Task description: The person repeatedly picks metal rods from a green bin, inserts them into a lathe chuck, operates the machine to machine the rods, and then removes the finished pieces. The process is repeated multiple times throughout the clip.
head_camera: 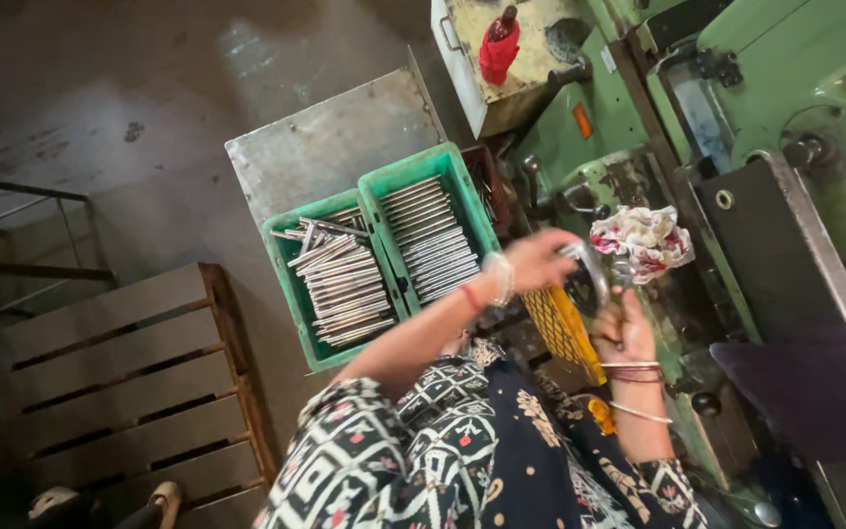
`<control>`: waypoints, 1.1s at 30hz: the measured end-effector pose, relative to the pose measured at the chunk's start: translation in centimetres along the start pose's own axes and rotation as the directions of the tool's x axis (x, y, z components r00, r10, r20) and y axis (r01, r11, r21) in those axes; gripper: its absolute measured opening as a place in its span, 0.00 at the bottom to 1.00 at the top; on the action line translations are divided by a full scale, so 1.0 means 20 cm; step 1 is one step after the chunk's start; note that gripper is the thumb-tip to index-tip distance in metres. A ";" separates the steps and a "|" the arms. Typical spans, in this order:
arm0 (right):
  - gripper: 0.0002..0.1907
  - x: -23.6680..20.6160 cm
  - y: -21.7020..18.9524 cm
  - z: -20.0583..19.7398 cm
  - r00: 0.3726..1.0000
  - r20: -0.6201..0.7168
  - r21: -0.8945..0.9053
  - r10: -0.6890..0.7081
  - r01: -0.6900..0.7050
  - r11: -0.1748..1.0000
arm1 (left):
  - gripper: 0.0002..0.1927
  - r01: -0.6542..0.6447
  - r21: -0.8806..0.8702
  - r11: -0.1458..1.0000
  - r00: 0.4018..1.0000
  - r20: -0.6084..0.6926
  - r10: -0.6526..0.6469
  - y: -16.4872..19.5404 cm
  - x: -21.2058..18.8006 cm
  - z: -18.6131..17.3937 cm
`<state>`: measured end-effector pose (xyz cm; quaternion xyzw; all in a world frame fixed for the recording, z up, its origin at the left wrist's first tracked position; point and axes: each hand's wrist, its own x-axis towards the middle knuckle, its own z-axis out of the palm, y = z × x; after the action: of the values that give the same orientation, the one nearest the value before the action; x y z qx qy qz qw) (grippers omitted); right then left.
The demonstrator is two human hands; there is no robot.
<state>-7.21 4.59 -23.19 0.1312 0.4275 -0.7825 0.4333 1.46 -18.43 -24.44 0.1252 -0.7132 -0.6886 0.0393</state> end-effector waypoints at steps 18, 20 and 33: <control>0.10 -0.12 -0.04 0.21 0.354 0.444 -0.785 -0.823 0.596 -0.167 | 0.24 0.352 -0.734 0.580 0.936 0.294 -0.195 0.35 0.00 0.32; 0.10 -0.11 -0.06 0.19 0.323 0.446 -0.793 -0.835 0.576 -0.200 | 0.20 0.347 -0.784 0.515 0.937 0.313 -0.155 0.38 -0.01 0.35; 0.29 -0.32 -0.06 0.06 0.995 0.056 -0.301 0.086 -0.065 0.951 | 0.27 -0.666 0.703 0.249 0.622 0.339 0.705 0.60 -0.05 0.17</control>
<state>-4.13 7.64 -18.14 0.0537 0.5204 -0.6957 0.4922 0.20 -14.71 -12.67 -0.1777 -0.9147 -0.2156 0.2921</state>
